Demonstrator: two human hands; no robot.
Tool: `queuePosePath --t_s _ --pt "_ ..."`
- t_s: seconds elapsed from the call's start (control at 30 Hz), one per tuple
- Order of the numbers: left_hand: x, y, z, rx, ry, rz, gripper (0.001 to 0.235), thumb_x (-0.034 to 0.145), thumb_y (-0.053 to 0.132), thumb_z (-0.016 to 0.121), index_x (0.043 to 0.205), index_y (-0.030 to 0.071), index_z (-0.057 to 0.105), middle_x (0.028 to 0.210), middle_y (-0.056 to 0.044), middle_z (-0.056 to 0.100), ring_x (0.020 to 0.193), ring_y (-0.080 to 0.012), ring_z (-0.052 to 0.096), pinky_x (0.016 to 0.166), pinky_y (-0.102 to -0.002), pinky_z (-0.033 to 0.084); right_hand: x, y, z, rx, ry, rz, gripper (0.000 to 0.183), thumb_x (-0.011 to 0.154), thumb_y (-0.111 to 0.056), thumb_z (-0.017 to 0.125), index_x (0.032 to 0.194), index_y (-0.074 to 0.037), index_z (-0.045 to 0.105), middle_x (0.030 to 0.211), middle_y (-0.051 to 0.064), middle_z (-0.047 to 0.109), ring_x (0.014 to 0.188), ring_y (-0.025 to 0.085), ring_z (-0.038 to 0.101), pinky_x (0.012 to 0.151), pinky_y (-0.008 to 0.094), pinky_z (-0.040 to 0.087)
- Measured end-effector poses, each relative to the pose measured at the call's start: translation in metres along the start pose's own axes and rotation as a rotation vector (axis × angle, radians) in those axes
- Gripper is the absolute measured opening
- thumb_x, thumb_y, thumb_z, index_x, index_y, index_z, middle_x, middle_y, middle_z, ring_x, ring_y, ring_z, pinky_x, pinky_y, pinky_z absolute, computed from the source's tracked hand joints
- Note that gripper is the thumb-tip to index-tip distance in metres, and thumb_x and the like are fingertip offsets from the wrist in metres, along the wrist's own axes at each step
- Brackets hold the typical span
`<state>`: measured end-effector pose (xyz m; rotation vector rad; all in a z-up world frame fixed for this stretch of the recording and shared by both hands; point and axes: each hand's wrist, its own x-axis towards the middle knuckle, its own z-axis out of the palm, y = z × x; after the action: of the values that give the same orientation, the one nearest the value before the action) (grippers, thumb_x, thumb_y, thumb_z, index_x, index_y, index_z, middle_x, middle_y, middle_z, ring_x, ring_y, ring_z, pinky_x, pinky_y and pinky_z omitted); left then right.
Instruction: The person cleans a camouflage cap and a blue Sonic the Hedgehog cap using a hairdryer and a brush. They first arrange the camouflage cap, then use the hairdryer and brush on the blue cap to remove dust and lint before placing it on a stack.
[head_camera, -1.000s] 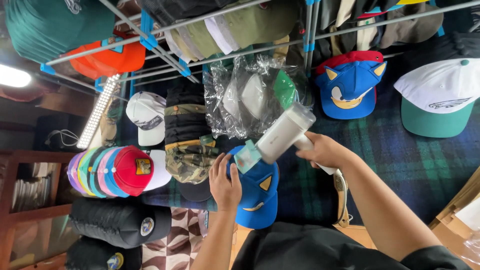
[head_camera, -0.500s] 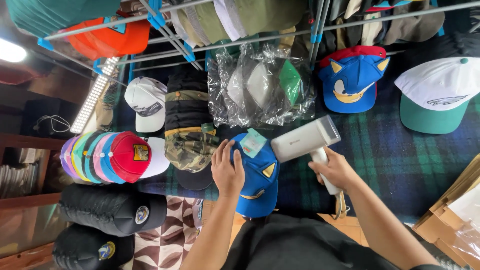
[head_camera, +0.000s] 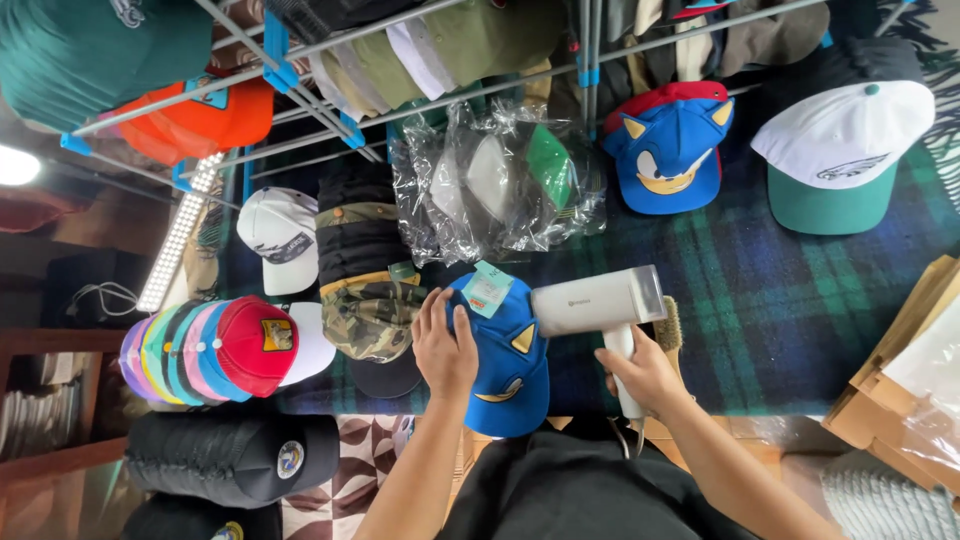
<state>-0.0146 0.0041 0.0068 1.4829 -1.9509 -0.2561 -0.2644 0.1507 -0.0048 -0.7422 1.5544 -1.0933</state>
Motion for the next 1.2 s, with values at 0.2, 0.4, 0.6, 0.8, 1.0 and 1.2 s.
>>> queuePosePath --t_s 0.2,0.4,0.6,0.8,1.0,1.2 --pt "0.004 -0.004 -0.002 -0.053 0.001 0.028 0.033 0.109 0.028 0.048 0.13 0.011 0.066 0.13 -0.013 0.066 0.124 -0.0297 0.062 0.106 -0.043 0.047 -0.015 -0.004 0.016 0.083 0.057 -0.027 0.014 0.088 -0.012 0.072 0.095 -0.003 0.063 0.043 0.01 0.066 0.039 0.023 0.064 0.051 0.035 0.055" --pt "0.006 -0.003 -0.01 -0.154 -0.063 0.005 0.034 0.109 0.028 0.047 0.131 0.009 0.065 0.133 -0.014 0.066 0.131 -0.0276 0.058 0.114 -0.041 0.039 -0.035 0.014 0.03 0.1 0.16 0.021 0.014 0.086 -0.013 0.074 0.087 -0.004 0.063 0.042 0.012 0.066 0.038 0.025 0.064 0.048 0.037 0.055" --pt "0.018 -0.011 -0.019 -0.293 -0.269 -0.112 0.045 0.106 0.041 0.041 0.137 0.014 0.061 0.147 -0.01 0.055 0.14 -0.0291 0.047 0.116 -0.046 0.034 -0.047 0.056 0.057 0.169 0.315 0.135 0.019 0.087 -0.017 0.073 0.091 -0.002 0.061 0.05 0.014 0.063 0.043 0.025 0.061 0.047 0.039 0.051" --pt "0.023 -0.016 -0.037 -0.374 -0.574 -0.256 0.059 0.1 0.052 0.035 0.148 0.022 0.051 0.163 -0.003 0.038 0.151 -0.0263 0.028 0.118 -0.049 0.03 -0.07 0.029 0.092 0.28 0.496 0.382 0.017 0.088 -0.007 0.066 0.093 0.0 0.05 0.059 0.019 0.056 0.045 0.029 0.052 0.044 0.042 0.044" --pt "0.032 -0.026 -0.058 -0.597 -0.722 -0.339 0.058 0.099 0.048 0.04 0.149 0.021 0.05 0.167 -0.001 0.031 0.154 -0.0228 0.026 0.119 -0.046 0.034 -0.089 0.032 0.135 0.339 0.649 0.393 0.015 0.09 -0.008 0.063 0.097 0.0 0.053 0.059 0.018 0.053 0.046 0.027 0.052 0.043 0.041 0.044" --pt "0.043 -0.047 -0.068 -0.665 -0.845 -0.291 0.058 0.1 0.047 0.04 0.151 0.021 0.046 0.169 -0.001 0.026 0.154 -0.0252 0.029 0.118 -0.046 0.038 -0.097 0.032 0.186 0.477 0.812 0.383 0.015 0.093 -0.007 0.062 0.104 -0.002 0.052 0.067 0.018 0.053 0.051 0.029 0.053 0.048 0.043 0.046"
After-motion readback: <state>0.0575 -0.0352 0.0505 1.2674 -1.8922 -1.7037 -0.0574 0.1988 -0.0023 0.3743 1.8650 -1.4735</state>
